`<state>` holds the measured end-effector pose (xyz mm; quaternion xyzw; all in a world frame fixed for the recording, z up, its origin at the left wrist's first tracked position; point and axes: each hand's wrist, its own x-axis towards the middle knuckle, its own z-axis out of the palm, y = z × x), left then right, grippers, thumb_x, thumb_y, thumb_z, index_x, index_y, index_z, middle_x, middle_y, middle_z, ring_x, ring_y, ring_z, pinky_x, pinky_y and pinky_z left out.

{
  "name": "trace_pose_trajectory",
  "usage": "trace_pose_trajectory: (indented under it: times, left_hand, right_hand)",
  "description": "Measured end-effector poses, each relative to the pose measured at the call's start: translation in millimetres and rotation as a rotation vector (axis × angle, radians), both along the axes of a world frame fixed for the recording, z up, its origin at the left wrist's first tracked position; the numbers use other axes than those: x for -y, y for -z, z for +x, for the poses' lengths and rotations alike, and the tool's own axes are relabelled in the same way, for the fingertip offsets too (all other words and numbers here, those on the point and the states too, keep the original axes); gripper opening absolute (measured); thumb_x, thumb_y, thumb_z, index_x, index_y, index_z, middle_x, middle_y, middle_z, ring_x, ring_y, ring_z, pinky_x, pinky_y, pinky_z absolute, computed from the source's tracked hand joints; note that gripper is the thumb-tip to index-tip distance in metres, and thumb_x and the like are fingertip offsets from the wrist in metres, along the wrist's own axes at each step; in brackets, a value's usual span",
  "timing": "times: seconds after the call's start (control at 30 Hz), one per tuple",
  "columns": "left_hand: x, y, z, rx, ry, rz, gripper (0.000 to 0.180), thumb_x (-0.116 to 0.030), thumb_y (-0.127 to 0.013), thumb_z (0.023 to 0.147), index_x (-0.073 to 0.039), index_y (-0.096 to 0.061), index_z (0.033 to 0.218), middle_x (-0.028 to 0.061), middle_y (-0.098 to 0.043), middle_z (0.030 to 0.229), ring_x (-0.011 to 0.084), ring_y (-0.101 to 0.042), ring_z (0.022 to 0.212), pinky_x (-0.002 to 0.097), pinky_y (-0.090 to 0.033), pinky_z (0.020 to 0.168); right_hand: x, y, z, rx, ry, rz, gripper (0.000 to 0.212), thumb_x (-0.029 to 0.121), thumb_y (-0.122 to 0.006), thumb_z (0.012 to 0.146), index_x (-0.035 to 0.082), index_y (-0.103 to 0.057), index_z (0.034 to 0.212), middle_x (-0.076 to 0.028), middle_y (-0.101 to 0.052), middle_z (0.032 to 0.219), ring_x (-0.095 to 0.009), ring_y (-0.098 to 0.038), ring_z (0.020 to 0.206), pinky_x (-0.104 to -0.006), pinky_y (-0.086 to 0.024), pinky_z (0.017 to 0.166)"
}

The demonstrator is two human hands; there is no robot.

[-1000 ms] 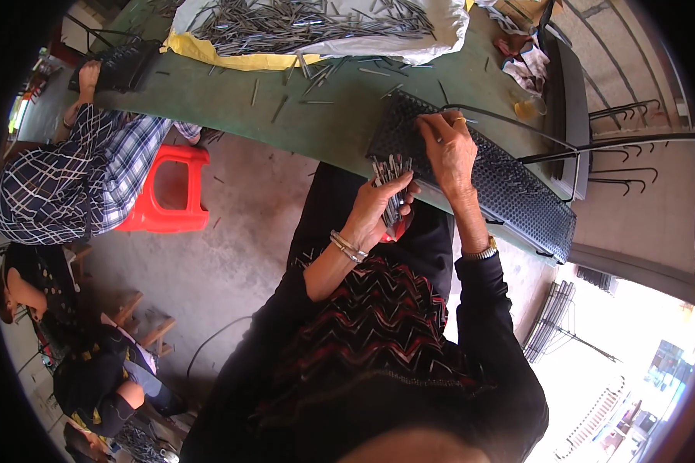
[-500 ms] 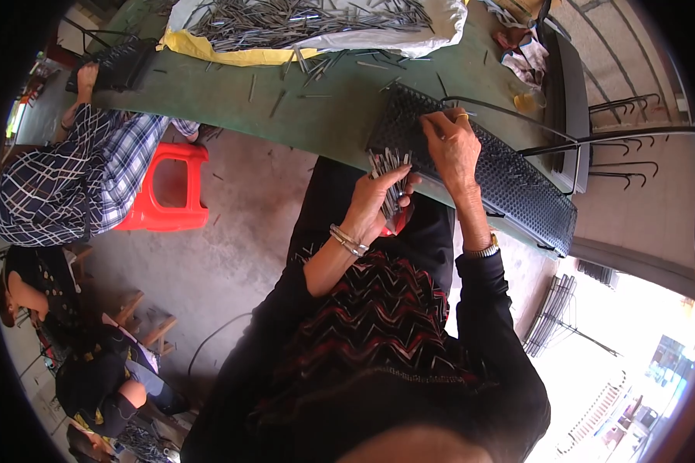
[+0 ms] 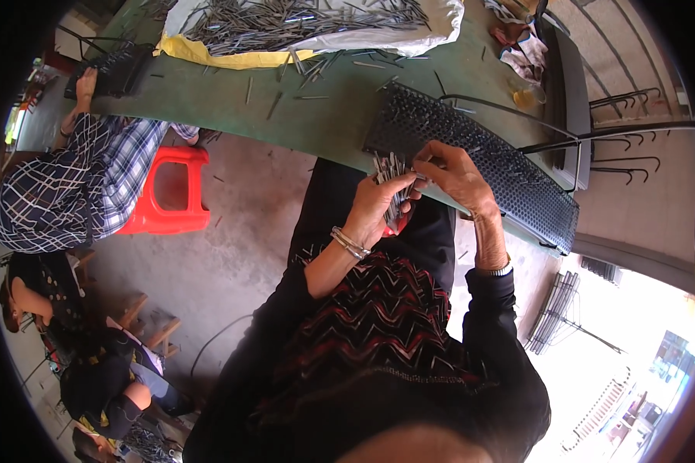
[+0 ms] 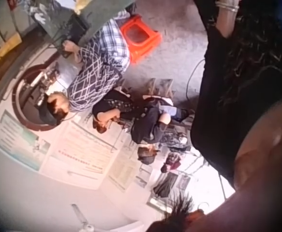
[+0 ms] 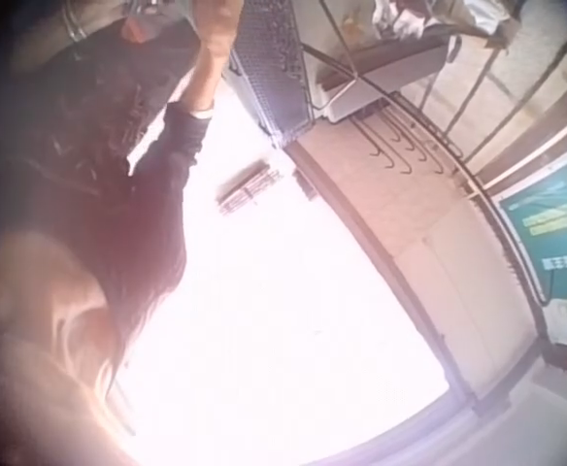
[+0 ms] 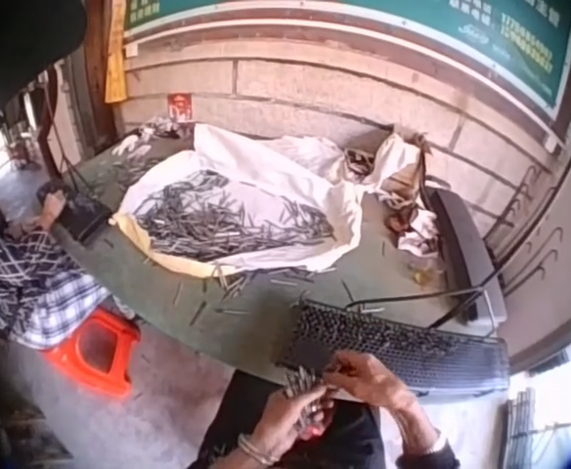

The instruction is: The recorder is picking up small metal rods and placing them into holes on a perforated metal plate.

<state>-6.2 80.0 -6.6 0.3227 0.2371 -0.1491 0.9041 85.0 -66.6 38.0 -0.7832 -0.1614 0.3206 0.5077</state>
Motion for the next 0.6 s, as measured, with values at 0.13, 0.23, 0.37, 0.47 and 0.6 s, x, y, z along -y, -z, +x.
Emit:
trace_pose_trajectory:
  times: [0.13, 0.23, 0.37, 0.47, 0.6]
  left_hand:
    - [1, 8, 2, -0.003, -0.023, -0.028, 0.018, -0.019, -0.067, 0.089, -0.008, -0.063, 0.103, 0.0043, -0.069, 0.092, 0.0133, -0.065, 0.082, 0.0253, -0.048, 0.059]
    - [-2, 6, 6, -0.061, -0.068, -0.092, 0.019, -0.019, -0.070, 0.087, -0.005, -0.061, 0.098, 0.0088, -0.069, 0.088, 0.0174, -0.067, 0.077, 0.0310, -0.054, 0.059]
    - [7, 5, 8, -0.018, -0.044, -0.152, 0.023, -0.022, -0.064, 0.091, -0.005, -0.062, 0.107, 0.0098, -0.067, 0.093, 0.0215, -0.067, 0.084, 0.0336, -0.056, 0.067]
    - [11, 4, 8, -0.048, 0.019, -0.165, 0.023, -0.021, -0.061, 0.093, -0.003, -0.061, 0.107, 0.0122, -0.066, 0.094, 0.0244, -0.067, 0.086, 0.0363, -0.058, 0.071]
    - [13, 15, 7, -0.037, 0.020, -0.136, 0.024, -0.021, -0.059, 0.094, -0.001, -0.061, 0.107, 0.0108, -0.066, 0.090, 0.0181, -0.063, 0.075, 0.0329, -0.055, 0.063]
  right_hand:
    - [4, -2, 2, 0.026, 0.141, 0.066, 0.013, 0.009, -0.060, 0.089, -0.003, -0.060, 0.094, -0.007, -0.064, 0.079, -0.011, -0.061, 0.071, -0.0242, -0.049, 0.067]
    - [-1, -1, 9, 0.362, 0.424, 0.032, 0.013, 0.009, -0.060, 0.090, -0.003, -0.061, 0.095, -0.007, -0.065, 0.077, -0.011, -0.062, 0.070, -0.0251, -0.050, 0.065]
    - [-12, 8, 15, 0.649, 0.542, -0.028, 0.012, 0.008, -0.061, 0.089, -0.001, -0.061, 0.097, -0.008, -0.067, 0.079, -0.011, -0.066, 0.068, -0.0256, -0.050, 0.063]
    - [-14, 26, 23, 0.785, 0.527, -0.086, 0.011, 0.007, -0.061, 0.089, 0.000, -0.060, 0.097, -0.009, -0.068, 0.080, -0.012, -0.066, 0.066, -0.0253, -0.050, 0.062]
    - [-14, 38, 29, 0.835, 0.489, -0.073, 0.010, 0.007, -0.061, 0.089, 0.000, -0.060, 0.096, -0.009, -0.067, 0.078, -0.014, -0.065, 0.063, -0.0270, -0.050, 0.061]
